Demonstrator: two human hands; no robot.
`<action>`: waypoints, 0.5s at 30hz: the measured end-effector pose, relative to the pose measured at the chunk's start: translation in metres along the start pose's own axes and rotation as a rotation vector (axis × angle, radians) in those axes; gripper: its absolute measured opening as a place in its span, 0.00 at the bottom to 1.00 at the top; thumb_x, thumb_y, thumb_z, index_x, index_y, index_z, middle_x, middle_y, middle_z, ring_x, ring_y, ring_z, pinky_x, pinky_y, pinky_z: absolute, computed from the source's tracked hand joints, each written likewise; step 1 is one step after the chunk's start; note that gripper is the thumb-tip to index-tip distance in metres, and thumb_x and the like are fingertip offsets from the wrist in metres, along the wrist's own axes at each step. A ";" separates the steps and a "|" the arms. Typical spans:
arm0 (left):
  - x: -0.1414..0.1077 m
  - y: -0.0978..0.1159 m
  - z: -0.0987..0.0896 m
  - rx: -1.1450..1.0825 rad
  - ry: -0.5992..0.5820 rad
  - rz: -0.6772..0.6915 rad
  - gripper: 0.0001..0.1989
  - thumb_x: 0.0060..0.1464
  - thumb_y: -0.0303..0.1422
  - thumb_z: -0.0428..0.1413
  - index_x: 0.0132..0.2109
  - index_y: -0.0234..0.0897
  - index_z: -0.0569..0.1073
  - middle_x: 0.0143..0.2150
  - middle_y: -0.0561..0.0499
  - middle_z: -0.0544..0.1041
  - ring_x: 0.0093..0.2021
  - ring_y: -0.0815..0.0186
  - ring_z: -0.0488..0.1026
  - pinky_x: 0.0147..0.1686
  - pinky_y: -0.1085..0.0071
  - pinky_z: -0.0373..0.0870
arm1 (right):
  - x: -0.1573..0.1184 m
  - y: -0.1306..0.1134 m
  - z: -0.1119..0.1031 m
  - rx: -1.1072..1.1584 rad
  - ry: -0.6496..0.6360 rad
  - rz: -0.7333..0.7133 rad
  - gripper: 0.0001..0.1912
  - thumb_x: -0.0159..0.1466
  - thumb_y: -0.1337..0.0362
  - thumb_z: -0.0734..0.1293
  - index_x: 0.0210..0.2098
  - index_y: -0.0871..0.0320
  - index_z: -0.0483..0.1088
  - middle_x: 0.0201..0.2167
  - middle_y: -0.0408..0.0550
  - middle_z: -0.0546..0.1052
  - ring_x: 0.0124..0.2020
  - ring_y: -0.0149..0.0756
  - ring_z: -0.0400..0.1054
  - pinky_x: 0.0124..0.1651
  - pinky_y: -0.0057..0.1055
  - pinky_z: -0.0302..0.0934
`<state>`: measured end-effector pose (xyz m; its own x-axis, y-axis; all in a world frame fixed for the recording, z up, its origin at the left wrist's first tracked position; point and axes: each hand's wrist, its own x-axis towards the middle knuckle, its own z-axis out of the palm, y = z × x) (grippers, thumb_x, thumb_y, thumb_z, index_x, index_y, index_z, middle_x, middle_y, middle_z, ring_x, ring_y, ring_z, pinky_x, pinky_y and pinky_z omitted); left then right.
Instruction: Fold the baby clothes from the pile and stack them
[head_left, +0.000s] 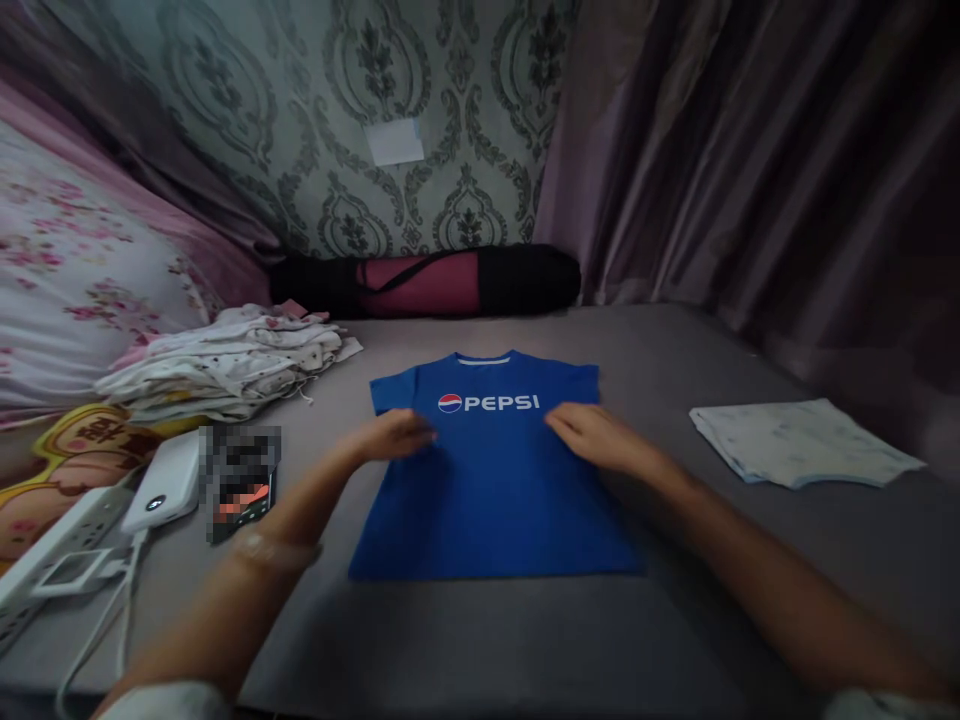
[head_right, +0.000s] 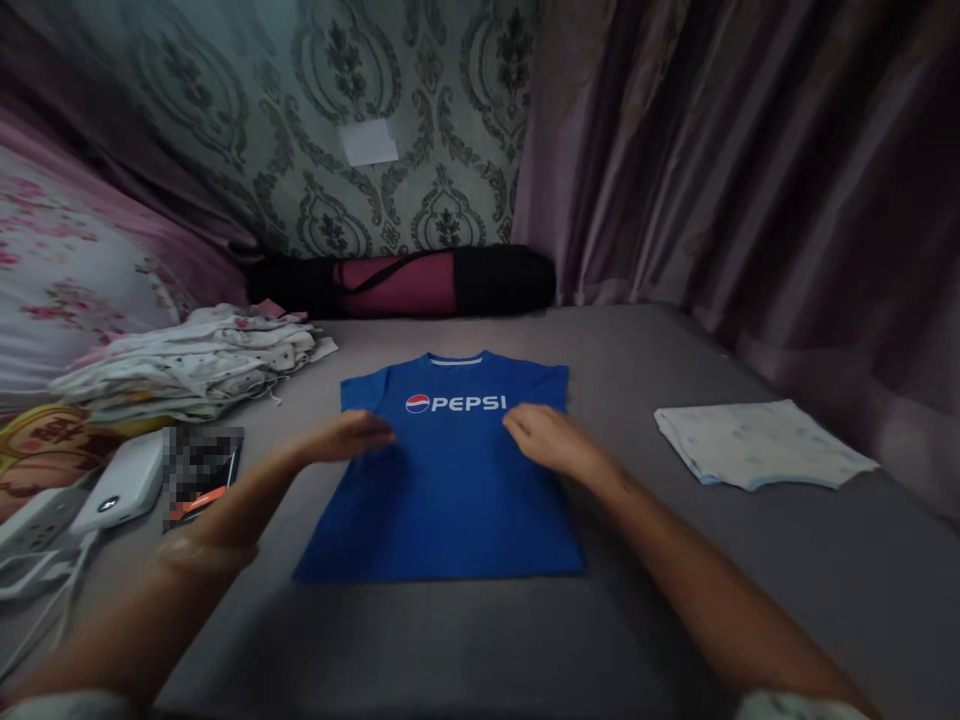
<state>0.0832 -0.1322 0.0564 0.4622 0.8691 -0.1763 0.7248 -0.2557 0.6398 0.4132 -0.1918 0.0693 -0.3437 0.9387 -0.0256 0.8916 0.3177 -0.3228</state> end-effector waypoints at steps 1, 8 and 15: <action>0.025 0.003 -0.003 0.053 0.022 0.010 0.13 0.46 0.46 0.58 0.26 0.42 0.75 0.23 0.51 0.75 0.29 0.60 0.73 0.35 0.70 0.68 | 0.027 0.004 0.002 -0.032 0.043 0.052 0.21 0.71 0.61 0.51 0.40 0.56 0.74 0.41 0.51 0.77 0.44 0.40 0.71 0.48 0.34 0.61; 0.136 0.002 0.030 0.385 0.342 -0.069 0.18 0.60 0.32 0.47 0.54 0.30 0.70 0.56 0.36 0.72 0.57 0.55 0.69 0.56 0.65 0.62 | 0.138 0.016 0.048 -0.118 0.175 0.210 0.24 0.70 0.66 0.49 0.61 0.69 0.59 0.65 0.61 0.59 0.66 0.44 0.50 0.67 0.40 0.38; 0.150 -0.028 0.062 0.477 0.369 -0.135 0.32 0.65 0.45 0.36 0.67 0.26 0.54 0.69 0.34 0.53 0.70 0.50 0.47 0.66 0.51 0.44 | 0.151 0.028 0.083 -0.087 0.183 0.255 0.31 0.70 0.56 0.47 0.67 0.68 0.49 0.69 0.58 0.50 0.70 0.46 0.40 0.68 0.49 0.32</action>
<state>0.1640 -0.0213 -0.0344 0.2047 0.9744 0.0928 0.9526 -0.2201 0.2101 0.3620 -0.0518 -0.0220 -0.0541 0.9955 0.0779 0.9668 0.0717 -0.2453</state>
